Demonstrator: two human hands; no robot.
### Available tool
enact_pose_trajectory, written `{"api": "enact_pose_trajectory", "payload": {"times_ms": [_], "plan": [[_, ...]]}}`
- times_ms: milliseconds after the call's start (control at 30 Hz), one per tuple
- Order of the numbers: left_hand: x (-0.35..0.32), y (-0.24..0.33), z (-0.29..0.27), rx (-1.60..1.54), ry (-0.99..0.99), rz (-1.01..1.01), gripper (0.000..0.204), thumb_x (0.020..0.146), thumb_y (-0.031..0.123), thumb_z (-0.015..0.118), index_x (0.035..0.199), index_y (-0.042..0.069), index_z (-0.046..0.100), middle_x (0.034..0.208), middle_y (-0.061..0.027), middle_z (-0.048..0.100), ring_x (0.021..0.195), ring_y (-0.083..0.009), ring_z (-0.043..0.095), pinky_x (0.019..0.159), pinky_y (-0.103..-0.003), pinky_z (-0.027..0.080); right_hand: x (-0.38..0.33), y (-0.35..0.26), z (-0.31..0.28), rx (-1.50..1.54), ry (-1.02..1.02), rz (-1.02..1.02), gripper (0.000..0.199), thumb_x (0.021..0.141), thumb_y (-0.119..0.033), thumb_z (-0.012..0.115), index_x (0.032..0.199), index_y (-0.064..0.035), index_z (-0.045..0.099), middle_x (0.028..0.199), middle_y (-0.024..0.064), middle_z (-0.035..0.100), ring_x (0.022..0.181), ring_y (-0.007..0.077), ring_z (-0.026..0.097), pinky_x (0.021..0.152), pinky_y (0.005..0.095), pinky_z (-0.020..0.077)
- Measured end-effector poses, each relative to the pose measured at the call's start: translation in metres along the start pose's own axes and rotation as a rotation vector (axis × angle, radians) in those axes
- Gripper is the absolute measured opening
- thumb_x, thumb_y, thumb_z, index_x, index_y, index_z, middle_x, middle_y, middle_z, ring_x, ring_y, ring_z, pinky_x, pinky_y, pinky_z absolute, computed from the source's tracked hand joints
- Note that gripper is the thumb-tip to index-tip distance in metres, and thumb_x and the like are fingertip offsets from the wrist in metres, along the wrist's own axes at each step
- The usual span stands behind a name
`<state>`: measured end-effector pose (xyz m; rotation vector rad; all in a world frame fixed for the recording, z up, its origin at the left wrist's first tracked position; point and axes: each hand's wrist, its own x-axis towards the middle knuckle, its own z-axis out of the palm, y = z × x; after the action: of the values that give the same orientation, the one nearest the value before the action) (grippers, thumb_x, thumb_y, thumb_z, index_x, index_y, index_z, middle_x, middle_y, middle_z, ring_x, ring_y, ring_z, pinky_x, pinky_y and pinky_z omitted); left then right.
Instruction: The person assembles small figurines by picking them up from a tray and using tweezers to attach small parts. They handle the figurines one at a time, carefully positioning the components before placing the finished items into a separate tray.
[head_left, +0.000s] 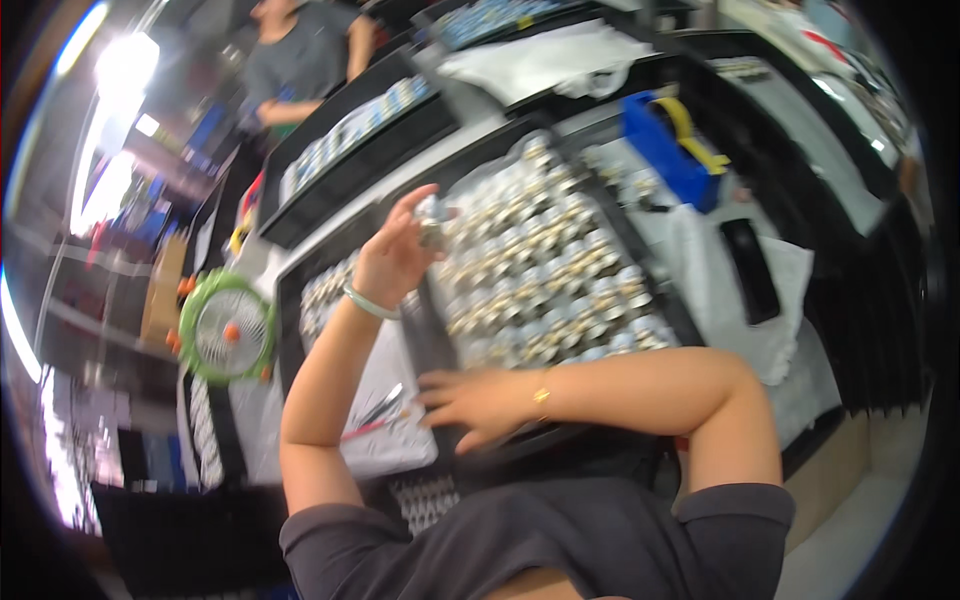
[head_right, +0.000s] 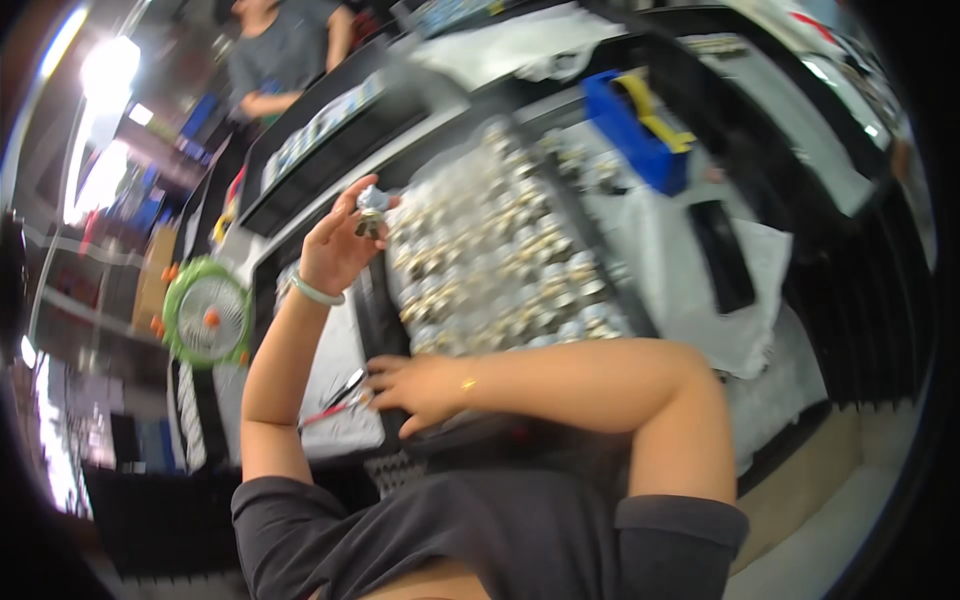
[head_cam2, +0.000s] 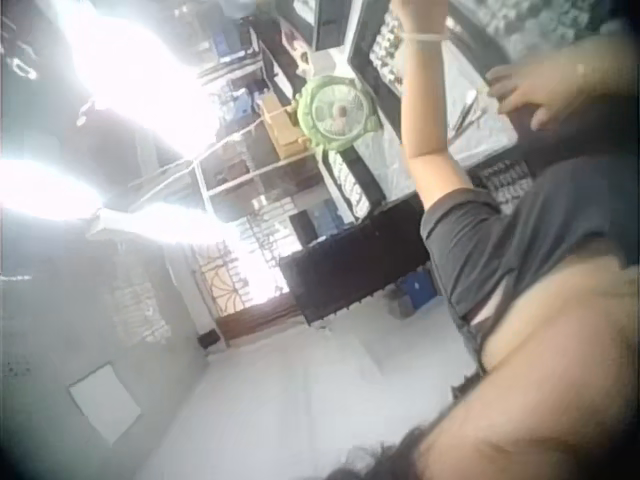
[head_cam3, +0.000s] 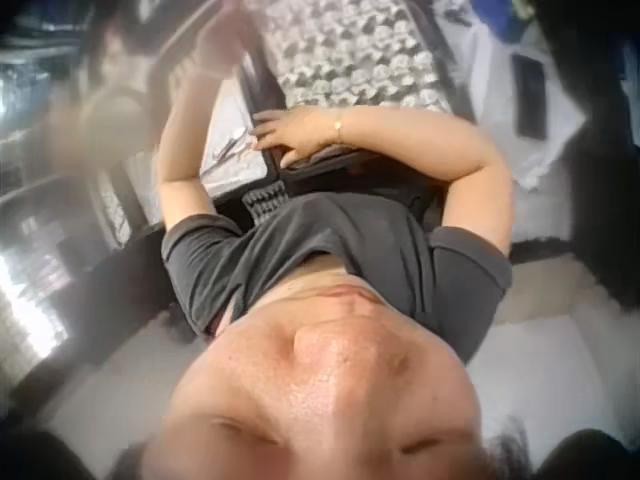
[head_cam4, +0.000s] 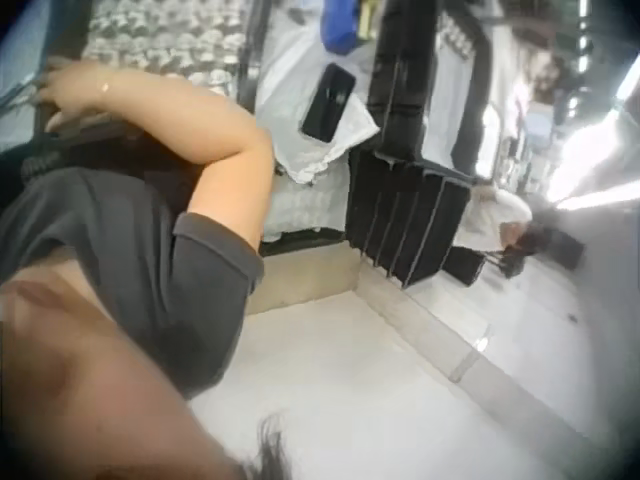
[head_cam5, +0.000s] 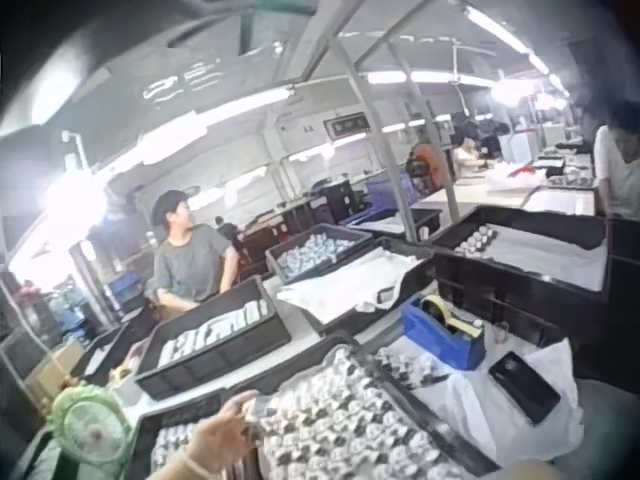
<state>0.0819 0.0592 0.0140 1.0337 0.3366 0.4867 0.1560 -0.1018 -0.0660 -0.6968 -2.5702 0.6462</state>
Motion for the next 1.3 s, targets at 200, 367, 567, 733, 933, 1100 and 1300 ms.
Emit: {"api": "enact_pose_trajectory", "payload": {"times_ms": [200, 367, 567, 733, 933, 1100, 1300], "plan": [[-0.137, -0.011, 0.016, 0.098, -0.093, 0.124, 0.079, 0.059, -0.011, 0.055, 0.122, 0.023, 0.021, 0.122, -0.0181, 0.035, 0.09, -0.0214, 0.053, 0.074, -0.029, 0.044, 0.006, -0.011, -0.01, -0.011, -0.018, -0.013, 0.056, 0.072, -0.035, 0.062, 0.121, -0.0133, 0.045, 0.13, 0.0094, 0.037, 0.125, 0.0275, 0.026, 0.093, 0.0392, 0.0366], [-0.169, -0.023, 0.007, -0.002, -0.187, 0.239, 0.082, 0.059, -0.013, 0.056, 0.12, 0.025, 0.017, 0.124, -0.0189, 0.033, 0.1, -0.0282, 0.052, 0.086, -0.039, 0.04, 0.009, -0.015, -0.018, -0.037, -0.061, 0.005, 0.054, 0.074, -0.034, 0.06, 0.121, -0.0143, 0.044, 0.13, 0.0083, 0.036, 0.125, 0.0274, 0.026, 0.095, 0.0378, 0.0348], [-0.176, -0.024, 0.013, 0.001, -0.186, 0.3, 0.078, 0.058, -0.013, 0.058, 0.116, 0.023, 0.019, 0.123, -0.0183, 0.034, 0.097, -0.0256, 0.052, 0.084, -0.036, 0.04, 0.014, -0.018, -0.024, -0.024, -0.128, 0.037, 0.053, 0.075, -0.034, 0.06, 0.121, -0.0152, 0.044, 0.13, 0.0081, 0.036, 0.125, 0.0279, 0.025, 0.095, 0.0378, 0.034], [-0.176, -0.022, 0.007, 0.474, -0.081, 0.389, 0.074, 0.058, 0.002, 0.066, 0.117, 0.015, 0.024, 0.112, -0.0138, 0.04, 0.09, -0.0217, 0.05, 0.078, -0.032, 0.04, 0.014, -0.018, -0.023, -0.041, -0.108, 0.028, 0.052, 0.074, -0.034, 0.061, 0.12, -0.0141, 0.045, 0.127, 0.0087, 0.038, 0.125, 0.0281, 0.026, 0.094, 0.0373, 0.0347], [-0.174, -0.034, 0.016, 1.423, 0.394, 0.405, 0.07, 0.049, 0.023, 0.077, 0.11, 0.004, 0.049, 0.092, -0.01, 0.05, 0.08, -0.0235, 0.047, 0.074, -0.033, 0.038, 0.017, -0.019, -0.025, -0.04, -0.146, 0.063, 0.048, 0.073, -0.034, 0.061, 0.114, -0.0108, 0.05, 0.116, 0.0093, 0.045, 0.123, 0.0294, 0.028, 0.091, 0.0386, 0.0361], [-0.172, -0.033, 0.019, 1.589, 0.462, 0.412, 0.066, 0.048, 0.026, 0.077, 0.107, 0.007, 0.052, 0.082, -0.0075, 0.048, 0.074, -0.0238, 0.046, 0.07, -0.032, 0.035, 0.014, -0.016, -0.02, -0.032, -0.117, 0.048, 0.049, 0.073, -0.035, 0.06, 0.115, -0.0113, 0.049, 0.116, 0.009, 0.047, 0.124, 0.0299, 0.027, 0.093, 0.0386, 0.0349], [-0.172, -0.033, 0.02, 1.607, 0.452, 0.417, 0.066, 0.048, 0.026, 0.077, 0.107, 0.009, 0.053, 0.08, -0.0065, 0.048, 0.074, -0.0227, 0.047, 0.07, -0.031, 0.035, 0.014, -0.015, -0.019, -0.022, -0.119, 0.056, 0.05, 0.073, -0.035, 0.061, 0.116, -0.0114, 0.049, 0.118, 0.0099, 0.047, 0.124, 0.0308, 0.027, 0.094, 0.0392, 0.0337]]}}
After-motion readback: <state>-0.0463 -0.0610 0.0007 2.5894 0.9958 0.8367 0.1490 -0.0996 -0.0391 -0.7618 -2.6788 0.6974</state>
